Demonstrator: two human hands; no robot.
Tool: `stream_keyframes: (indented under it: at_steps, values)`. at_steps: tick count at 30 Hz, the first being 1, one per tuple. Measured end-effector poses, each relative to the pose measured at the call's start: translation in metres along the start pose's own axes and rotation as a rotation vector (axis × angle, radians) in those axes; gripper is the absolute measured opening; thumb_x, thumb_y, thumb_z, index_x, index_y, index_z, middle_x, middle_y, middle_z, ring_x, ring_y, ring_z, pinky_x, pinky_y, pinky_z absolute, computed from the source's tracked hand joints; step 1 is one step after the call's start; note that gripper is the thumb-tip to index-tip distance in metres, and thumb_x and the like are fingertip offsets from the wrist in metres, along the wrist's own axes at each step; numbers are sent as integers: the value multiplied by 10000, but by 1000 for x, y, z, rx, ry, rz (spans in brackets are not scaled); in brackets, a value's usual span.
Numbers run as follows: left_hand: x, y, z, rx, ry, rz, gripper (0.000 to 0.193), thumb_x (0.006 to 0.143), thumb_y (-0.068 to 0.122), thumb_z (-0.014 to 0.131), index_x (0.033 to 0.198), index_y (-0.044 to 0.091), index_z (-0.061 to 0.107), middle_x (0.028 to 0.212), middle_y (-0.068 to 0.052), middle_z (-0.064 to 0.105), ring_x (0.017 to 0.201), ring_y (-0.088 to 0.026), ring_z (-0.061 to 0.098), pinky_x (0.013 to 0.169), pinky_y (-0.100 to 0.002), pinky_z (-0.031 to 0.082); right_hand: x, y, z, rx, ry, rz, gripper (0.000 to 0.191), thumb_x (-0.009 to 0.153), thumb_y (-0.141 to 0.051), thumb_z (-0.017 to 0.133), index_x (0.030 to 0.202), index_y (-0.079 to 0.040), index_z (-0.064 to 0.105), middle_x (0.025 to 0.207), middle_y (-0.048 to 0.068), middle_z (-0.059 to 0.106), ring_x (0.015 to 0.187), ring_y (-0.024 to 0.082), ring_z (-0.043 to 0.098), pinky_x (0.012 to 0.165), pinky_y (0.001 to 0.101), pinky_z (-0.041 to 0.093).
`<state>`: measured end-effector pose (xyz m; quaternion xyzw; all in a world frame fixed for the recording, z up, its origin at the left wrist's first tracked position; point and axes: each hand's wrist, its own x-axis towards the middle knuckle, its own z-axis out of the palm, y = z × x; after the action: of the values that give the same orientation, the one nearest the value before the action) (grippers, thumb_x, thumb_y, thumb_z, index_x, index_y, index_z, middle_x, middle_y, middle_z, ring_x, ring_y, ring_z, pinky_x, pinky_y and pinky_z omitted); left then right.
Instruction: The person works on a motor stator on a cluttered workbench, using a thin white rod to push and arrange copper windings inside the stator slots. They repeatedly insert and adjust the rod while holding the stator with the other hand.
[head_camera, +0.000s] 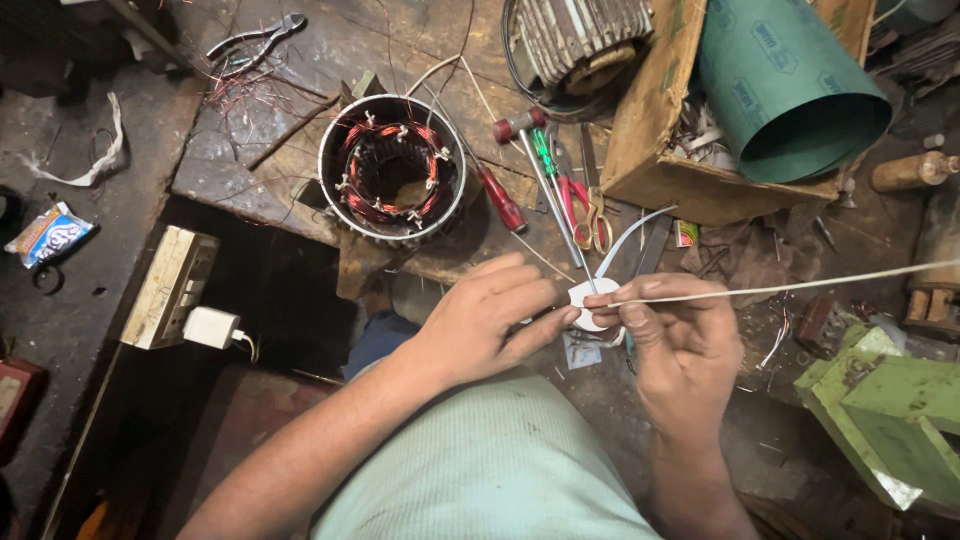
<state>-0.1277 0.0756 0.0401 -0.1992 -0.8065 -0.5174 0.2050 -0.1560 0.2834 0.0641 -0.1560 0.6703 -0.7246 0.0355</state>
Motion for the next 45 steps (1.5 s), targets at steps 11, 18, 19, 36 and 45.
stream_keyframes:
  at_steps: [11, 18, 19, 36, 45]
  values:
    - [2, -4, 1, 11, 0, 27, 140, 929, 137, 762, 940, 43, 659, 792, -94, 566, 763, -284, 559, 701, -407, 473, 4, 3, -6, -164, -118, -49, 183, 1006, 65, 646, 1152, 39, 540, 1105, 177, 657, 1052, 248, 735, 913, 342, 628]
    - [-5, -22, -6, -90, -36, -42, 292, 964, 177, 717, 1174, 20, 590, 1018, -117, 646, 927, -285, 637, 804, -391, 515, 13, 17, -4, -74, -192, 147, 167, 964, 40, 699, 1105, 18, 613, 1061, 141, 713, 1009, 187, 707, 897, 301, 584]
    - [-8, -28, -13, -25, -54, -18, 283, 954, 160, 709, 1175, 25, 595, 1011, -116, 648, 928, -294, 630, 809, -403, 503, 16, 20, -4, -75, -127, 195, 180, 947, 34, 696, 1105, 8, 614, 1023, 133, 726, 970, 187, 723, 867, 303, 596]
    - [-15, -118, -51, 46, -166, -57, 207, 922, 97, 750, 953, 39, 554, 804, -123, 544, 813, -323, 558, 738, -436, 442, 43, 56, 55, -262, -129, 295, 154, 947, -63, 684, 1087, 2, 679, 1009, 61, 767, 934, 106, 733, 851, 262, 592]
    - [-12, -148, -83, -69, -212, -3, 233, 920, 96, 658, 1143, 46, 614, 993, -131, 650, 993, -308, 614, 868, -403, 502, 54, 90, 86, -253, -49, 359, 161, 992, -72, 703, 1118, 29, 707, 1026, 108, 753, 910, 118, 702, 805, 254, 569]
